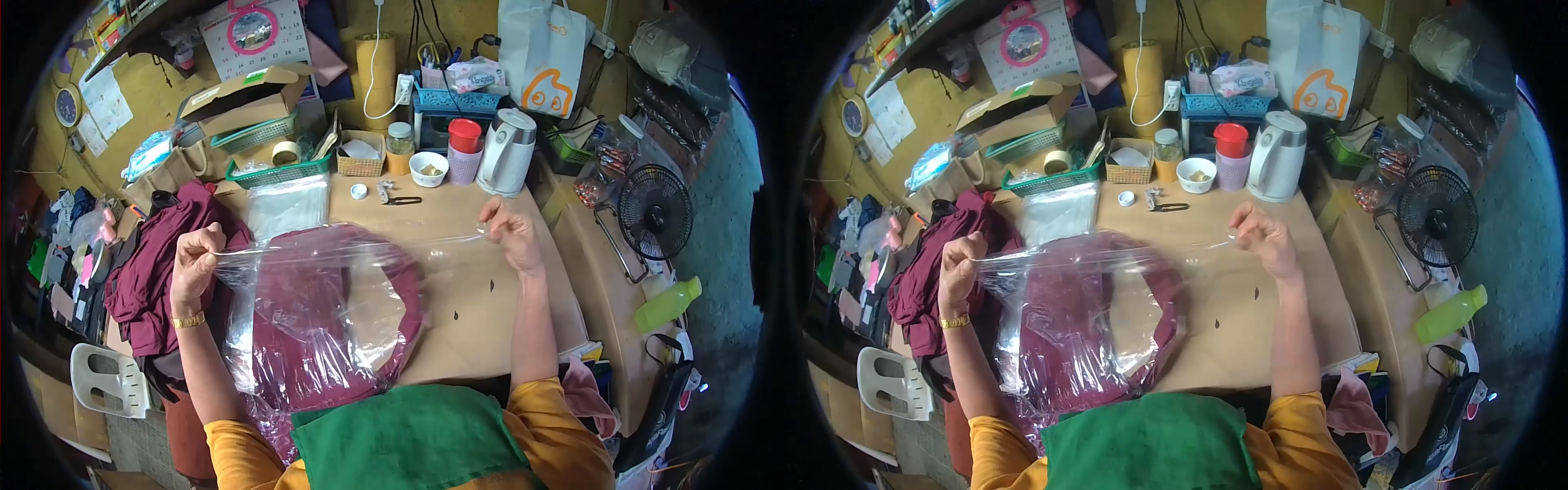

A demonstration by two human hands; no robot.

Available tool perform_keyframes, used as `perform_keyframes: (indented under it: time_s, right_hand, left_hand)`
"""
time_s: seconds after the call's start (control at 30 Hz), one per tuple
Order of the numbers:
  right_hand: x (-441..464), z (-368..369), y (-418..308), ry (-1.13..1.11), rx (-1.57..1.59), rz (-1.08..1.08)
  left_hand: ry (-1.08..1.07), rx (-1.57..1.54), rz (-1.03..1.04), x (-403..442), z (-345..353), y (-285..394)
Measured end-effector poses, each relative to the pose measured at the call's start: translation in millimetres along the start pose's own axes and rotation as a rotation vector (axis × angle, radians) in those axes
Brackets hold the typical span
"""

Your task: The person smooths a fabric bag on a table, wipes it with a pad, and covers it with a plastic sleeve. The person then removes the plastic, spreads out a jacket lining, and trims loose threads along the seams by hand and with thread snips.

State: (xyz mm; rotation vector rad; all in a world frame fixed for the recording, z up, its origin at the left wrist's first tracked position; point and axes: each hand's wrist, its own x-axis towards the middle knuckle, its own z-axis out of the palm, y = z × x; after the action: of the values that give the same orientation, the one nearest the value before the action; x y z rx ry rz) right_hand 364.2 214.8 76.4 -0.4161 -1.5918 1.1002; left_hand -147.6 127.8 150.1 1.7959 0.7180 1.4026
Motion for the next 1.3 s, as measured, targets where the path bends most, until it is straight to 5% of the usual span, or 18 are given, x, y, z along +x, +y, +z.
perform_keyframes:
  time_s: [0.13, 0.23, 0.4, 0.43, 0.5, 0.53, 0.6, 0.63, 0.77, 0.87, 0.93, 1.13, 1.2, 1.3]
  right_hand:
    - [-3.2, -10.8, -0.4, -0.067, -0.054, -0.017]
    - [-6.2, -5.2, -2.1, -0.194, -0.229, 0.056]
    - [-2.3, 46.3, 10.4, 0.11, 0.484, -0.045]
    - [-3.1, 54.4, 14.3, 0.177, 0.614, -0.071]
    - [-13.8, 63.5, 33.2, 0.106, 0.973, 0.152]
    - [-12.4, 84.9, 26.1, 0.167, 0.757, 0.236]
    - [-11.4, 140.1, 16.9, 0.177, 0.282, 0.179]
    - [-13.7, 154.5, 12.8, 0.146, 0.156, 0.112]
    - [-18.2, 187.4, -14.9, 0.092, -0.324, 0.1]
    - [-20.4, 187.4, 17.0, 0.133, -0.208, -0.157]
    - [-22.3, 178.4, 14.6, 0.196, -0.223, -0.048]
    - [-20.7, 168.8, 7.3, 0.404, -0.393, 0.09]
    - [-23.5, 185.3, 0.1, 0.385, -0.572, -0.371]
    - [-22.2, 191.3, 1.2, 0.15, -0.715, -0.308]
  left_hand:
    - [0.055, 0.206, -0.119, -8.9, -2.4, 8.4]
    - [0.145, 0.033, -0.067, -13.3, -6.1, -3.0]
    - [0.471, -0.671, 0.1, 7.4, 71.4, 15.5]
    - [0.179, -0.949, 0.139, 11.6, 63.8, 13.4]
    - [0.381, -0.883, -0.047, 8.4, 91.7, 8.3]
    - [0.312, -0.394, -0.13, 9.4, 115.6, 9.6]
    - [0.173, -0.148, -0.284, 5.3, 160.4, -10.6]
    - [0.169, -0.13, -0.429, 8.6, 185.8, -3.1]
    - [0.109, 0.012, -0.305, 4.5, 219.1, -27.6]
    - [0.116, -0.211, -0.278, 0.8, 222.1, -36.9]
    - [-0.04, 0.391, -0.126, 4.1, 216.8, -26.7]
    - [-0.071, 0.53, -0.409, -6.8, 211.4, -20.6]
    - [-0.006, 0.544, -0.372, -8.0, 214.9, -26.8]
    - [0.027, 0.393, -0.255, -10.4, 224.8, -31.7]
